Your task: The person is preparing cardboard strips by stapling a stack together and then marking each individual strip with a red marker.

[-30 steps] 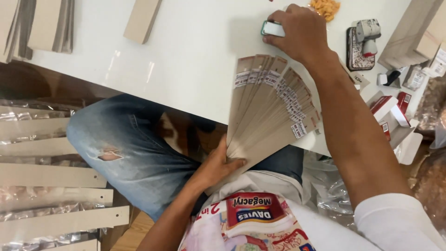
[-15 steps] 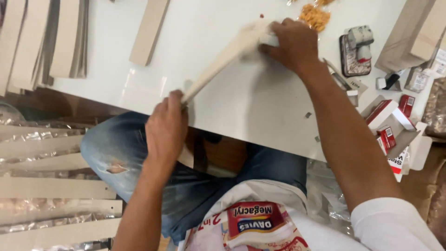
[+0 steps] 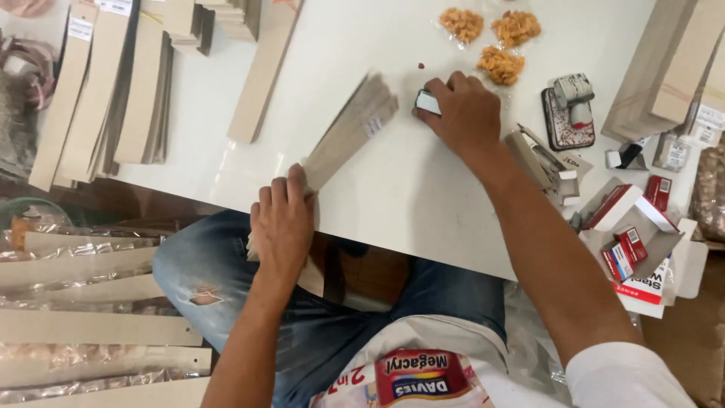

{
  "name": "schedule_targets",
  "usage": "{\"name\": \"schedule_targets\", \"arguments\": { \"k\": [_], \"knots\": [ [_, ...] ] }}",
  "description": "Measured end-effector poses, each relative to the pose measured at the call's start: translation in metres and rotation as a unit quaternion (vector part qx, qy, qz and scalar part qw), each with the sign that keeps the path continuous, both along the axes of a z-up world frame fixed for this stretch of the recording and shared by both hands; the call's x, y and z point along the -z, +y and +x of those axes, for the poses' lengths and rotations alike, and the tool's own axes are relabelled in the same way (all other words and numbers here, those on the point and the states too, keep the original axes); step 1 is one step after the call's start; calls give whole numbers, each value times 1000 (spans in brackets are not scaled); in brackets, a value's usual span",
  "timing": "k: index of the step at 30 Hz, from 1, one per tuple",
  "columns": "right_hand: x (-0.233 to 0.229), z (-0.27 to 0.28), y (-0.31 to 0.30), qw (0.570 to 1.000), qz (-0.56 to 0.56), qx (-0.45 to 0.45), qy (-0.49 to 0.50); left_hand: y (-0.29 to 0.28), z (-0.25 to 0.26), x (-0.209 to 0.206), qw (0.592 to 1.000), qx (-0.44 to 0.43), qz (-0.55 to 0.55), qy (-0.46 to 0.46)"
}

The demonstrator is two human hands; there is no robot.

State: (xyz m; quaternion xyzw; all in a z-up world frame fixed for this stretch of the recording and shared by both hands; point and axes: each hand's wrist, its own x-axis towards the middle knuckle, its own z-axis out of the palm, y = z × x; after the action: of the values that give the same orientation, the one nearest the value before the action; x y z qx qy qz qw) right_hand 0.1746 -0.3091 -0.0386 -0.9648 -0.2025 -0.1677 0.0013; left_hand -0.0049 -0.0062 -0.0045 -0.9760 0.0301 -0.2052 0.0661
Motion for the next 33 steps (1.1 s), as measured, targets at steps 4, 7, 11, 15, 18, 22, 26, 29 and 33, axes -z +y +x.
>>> {"name": "schedule_targets", "arguments": {
  "k": [4,7,11,15,18,22,26,29,33],
  "knots": [
    [-2,-15,6,999,-20,11,-28,4,14,18,995,-19,-75,58],
    [6,-19,6,993,-16,-1,-115,12,27,20,979,2,-185,90],
    [18,-23,7,989,36,6,-144,3,42,-30,872,20,-486,50],
    [21,-24,8,986,53,9,-158,12,66,-56,753,112,-646,-62],
    [20,-26,10,987,50,22,-154,13,75,-65,732,147,-657,-98],
    [14,-27,14,988,47,27,-146,-5,69,-57,735,146,-658,-76],
    [16,-28,11,991,49,26,-124,-11,65,-25,769,85,-634,1],
    [16,-26,11,991,44,31,-126,-5,68,4,799,47,-599,18],
    [17,-26,12,993,56,44,-96,1,76,-26,869,30,-493,11]
  ]
}}
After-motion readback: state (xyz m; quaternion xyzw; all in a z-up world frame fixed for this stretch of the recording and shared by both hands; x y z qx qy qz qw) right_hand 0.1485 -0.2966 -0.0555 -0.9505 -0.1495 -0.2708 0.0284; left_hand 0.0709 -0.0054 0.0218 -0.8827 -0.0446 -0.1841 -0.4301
